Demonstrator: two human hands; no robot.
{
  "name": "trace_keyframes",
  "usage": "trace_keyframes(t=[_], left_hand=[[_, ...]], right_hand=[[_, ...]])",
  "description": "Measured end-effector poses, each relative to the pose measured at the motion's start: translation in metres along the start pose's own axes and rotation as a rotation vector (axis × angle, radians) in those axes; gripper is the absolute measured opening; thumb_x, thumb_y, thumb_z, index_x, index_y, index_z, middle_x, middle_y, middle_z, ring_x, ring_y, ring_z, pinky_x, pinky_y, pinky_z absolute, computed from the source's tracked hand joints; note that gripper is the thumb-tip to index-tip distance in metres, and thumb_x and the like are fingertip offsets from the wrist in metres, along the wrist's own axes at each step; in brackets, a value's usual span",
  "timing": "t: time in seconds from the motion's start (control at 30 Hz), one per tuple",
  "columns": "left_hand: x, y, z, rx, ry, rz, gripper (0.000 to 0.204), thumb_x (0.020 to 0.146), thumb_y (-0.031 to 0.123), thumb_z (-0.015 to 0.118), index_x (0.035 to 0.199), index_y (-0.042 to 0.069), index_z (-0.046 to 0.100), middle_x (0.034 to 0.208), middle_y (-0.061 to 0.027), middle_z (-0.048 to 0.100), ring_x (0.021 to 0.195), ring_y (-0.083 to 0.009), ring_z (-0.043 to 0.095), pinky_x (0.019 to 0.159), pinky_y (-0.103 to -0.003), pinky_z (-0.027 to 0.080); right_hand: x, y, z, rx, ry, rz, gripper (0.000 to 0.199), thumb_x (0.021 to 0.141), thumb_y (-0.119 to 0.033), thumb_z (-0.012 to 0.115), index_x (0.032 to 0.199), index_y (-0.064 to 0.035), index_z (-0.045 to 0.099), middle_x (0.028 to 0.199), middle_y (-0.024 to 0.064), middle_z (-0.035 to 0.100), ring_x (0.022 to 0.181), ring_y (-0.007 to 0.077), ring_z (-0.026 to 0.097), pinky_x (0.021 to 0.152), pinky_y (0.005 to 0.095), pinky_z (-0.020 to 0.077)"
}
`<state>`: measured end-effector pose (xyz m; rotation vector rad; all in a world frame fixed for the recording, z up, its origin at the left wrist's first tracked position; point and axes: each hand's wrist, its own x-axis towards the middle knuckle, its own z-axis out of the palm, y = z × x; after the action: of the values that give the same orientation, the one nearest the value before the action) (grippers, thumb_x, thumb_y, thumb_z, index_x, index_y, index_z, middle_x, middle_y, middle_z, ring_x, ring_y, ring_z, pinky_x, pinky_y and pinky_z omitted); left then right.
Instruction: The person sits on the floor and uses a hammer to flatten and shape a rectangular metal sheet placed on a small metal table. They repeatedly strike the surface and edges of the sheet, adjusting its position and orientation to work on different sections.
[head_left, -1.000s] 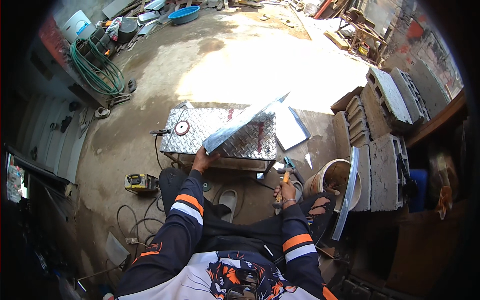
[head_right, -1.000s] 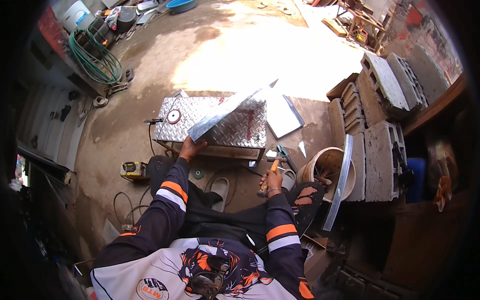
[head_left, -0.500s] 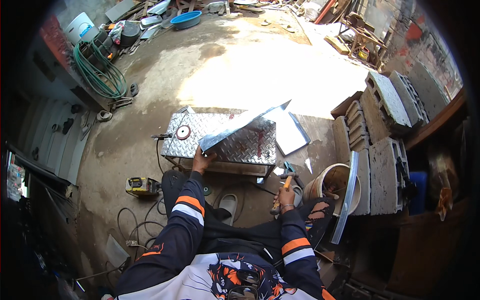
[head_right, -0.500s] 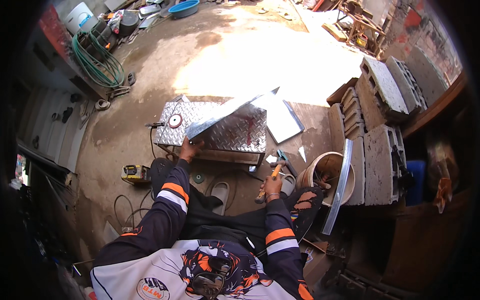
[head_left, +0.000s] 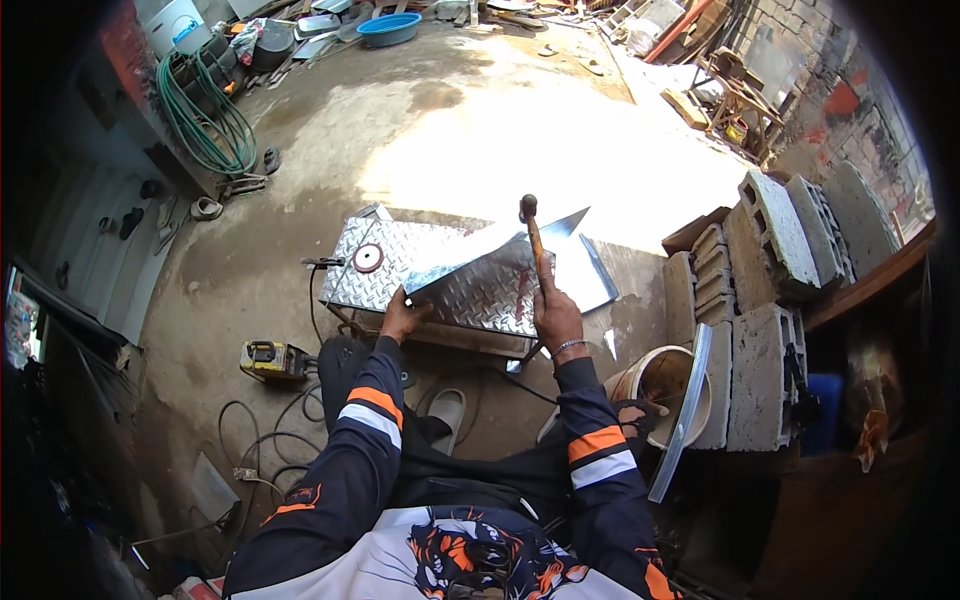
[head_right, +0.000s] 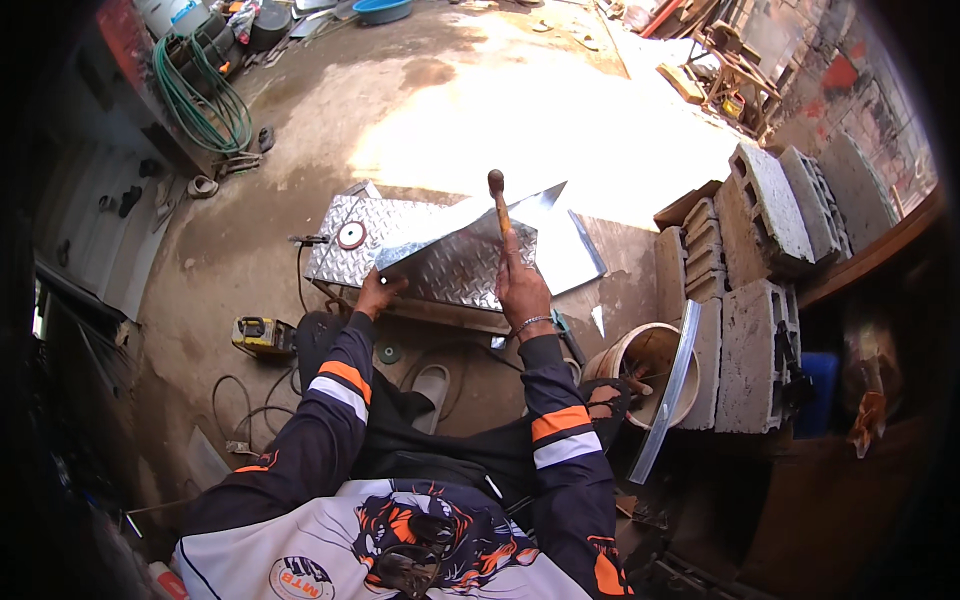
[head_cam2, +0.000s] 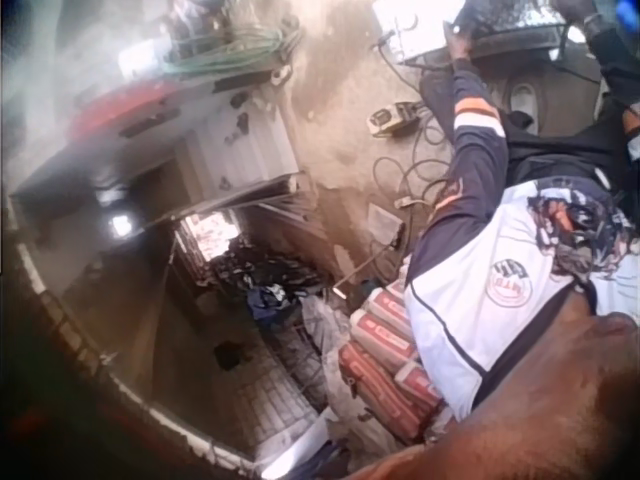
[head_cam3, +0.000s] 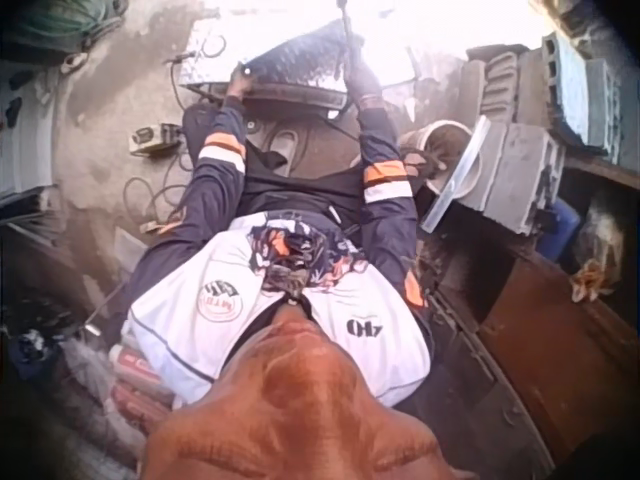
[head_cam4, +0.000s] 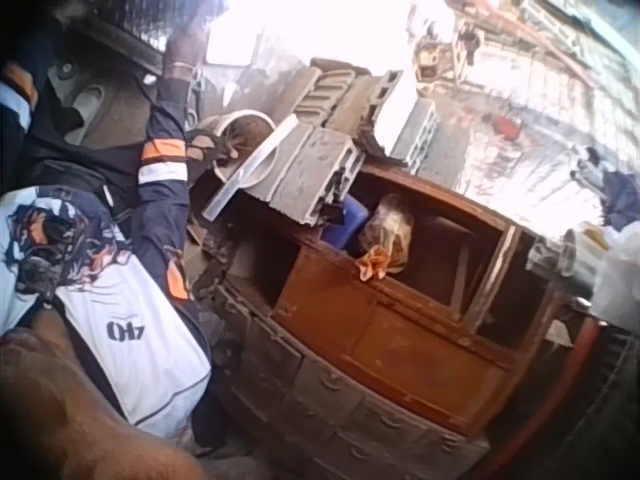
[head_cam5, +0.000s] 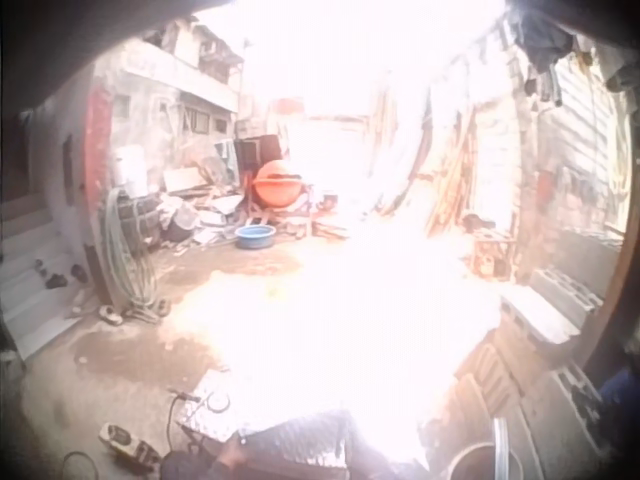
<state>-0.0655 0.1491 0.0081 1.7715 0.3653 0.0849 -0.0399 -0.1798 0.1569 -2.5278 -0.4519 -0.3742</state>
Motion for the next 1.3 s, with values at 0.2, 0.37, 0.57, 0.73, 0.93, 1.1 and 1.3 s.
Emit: trace_keyframes(t=[0.2,0.37,0.57,0.73,0.93,1.1,1.3], left_hand=[[0.007,-0.016,-0.030,0.023,0.045,0.050,0.066,0.076,0.015,0.086,0.131,0.003,0.054,0.120,-0.0118,0.066,0.109,-0.0223,0.062,0.094,-0.037,0.049],[-0.022,0.031,-0.032,0.486,0.160,-0.116,0.103,0.071,0.030,0.090,0.151,0.000,0.033,0.146,-0.0197,0.045,0.134,-0.0370,0.044,0.112,-0.046,0.036],[-0.067,0.192,0.025,0.903,0.280,0.521,0.127,0.062,0.064,0.084,0.156,0.000,0.025,0.155,-0.0234,0.030,0.146,-0.0425,0.023,0.123,-0.055,0.014],[0.042,0.219,0.057,1.125,-0.139,0.218,0.115,0.062,0.066,0.085,0.147,0.004,0.039,0.116,-0.0243,0.068,0.111,-0.0383,0.066,0.097,-0.048,0.050],[0.069,0.213,0.057,1.083,-0.300,0.301,0.081,0.073,0.057,0.076,0.132,0.005,0.058,0.113,-0.0211,0.071,0.106,-0.0366,0.069,0.091,-0.046,0.055],[0.073,0.214,0.057,1.127,-0.330,0.248,0.070,0.075,0.051,0.073,0.126,0.006,0.061,0.112,-0.0219,0.070,0.107,-0.0365,0.068,0.093,-0.046,0.054],[0.076,0.212,0.048,1.094,-0.335,0.292,0.066,0.075,0.051,0.072,0.120,0.003,0.064,0.112,-0.0232,0.070,0.106,-0.0372,0.068,0.092,-0.047,0.054]], right_hand=[[0.025,-0.027,0.005,0.075,-0.107,0.069,0.067,0.100,-0.022,0.052,0.159,-0.0214,0.021,0.070,0.0251,0.065,0.064,0.0447,0.066,0.058,0.0552,0.0507],[0.023,-0.027,0.006,0.028,-0.108,0.060,0.065,0.101,-0.022,0.051,0.159,-0.0204,0.022,0.071,0.0257,0.065,0.066,0.0459,0.066,0.061,0.0558,0.0516],[0.014,-0.014,0.004,0.015,-0.122,0.089,0.067,0.101,-0.023,0.051,0.160,-0.0217,0.019,0.071,0.0242,0.066,0.066,0.0450,0.067,0.060,0.0549,0.0516],[0.024,-0.028,0.007,0.118,-0.118,0.064,0.070,0.100,-0.019,0.054,0.160,-0.0277,0.019,0.076,0.0240,0.068,0.071,0.0454,0.067,0.064,0.0540,0.0519],[0.019,-0.007,-0.002,0.106,-0.192,0.104,0.075,0.095,-0.012,0.054,0.160,-0.0299,0.021,0.084,0.0280,0.068,0.078,0.0480,0.067,0.070,0.0559,0.0517],[0.030,-0.021,-0.029,0.183,-0.151,0.132,0.071,0.096,-0.013,0.054,0.160,-0.0243,0.024,0.080,0.0288,0.067,0.075,0.0467,0.068,0.066,0.0547,0.0511],[0.033,-0.059,-0.057,0.181,0.096,0.006,0.072,0.099,-0.015,0.056,0.161,-0.0228,0.020,0.074,0.0250,0.066,0.068,0.0420,0.068,0.059,0.0501,0.0507]])
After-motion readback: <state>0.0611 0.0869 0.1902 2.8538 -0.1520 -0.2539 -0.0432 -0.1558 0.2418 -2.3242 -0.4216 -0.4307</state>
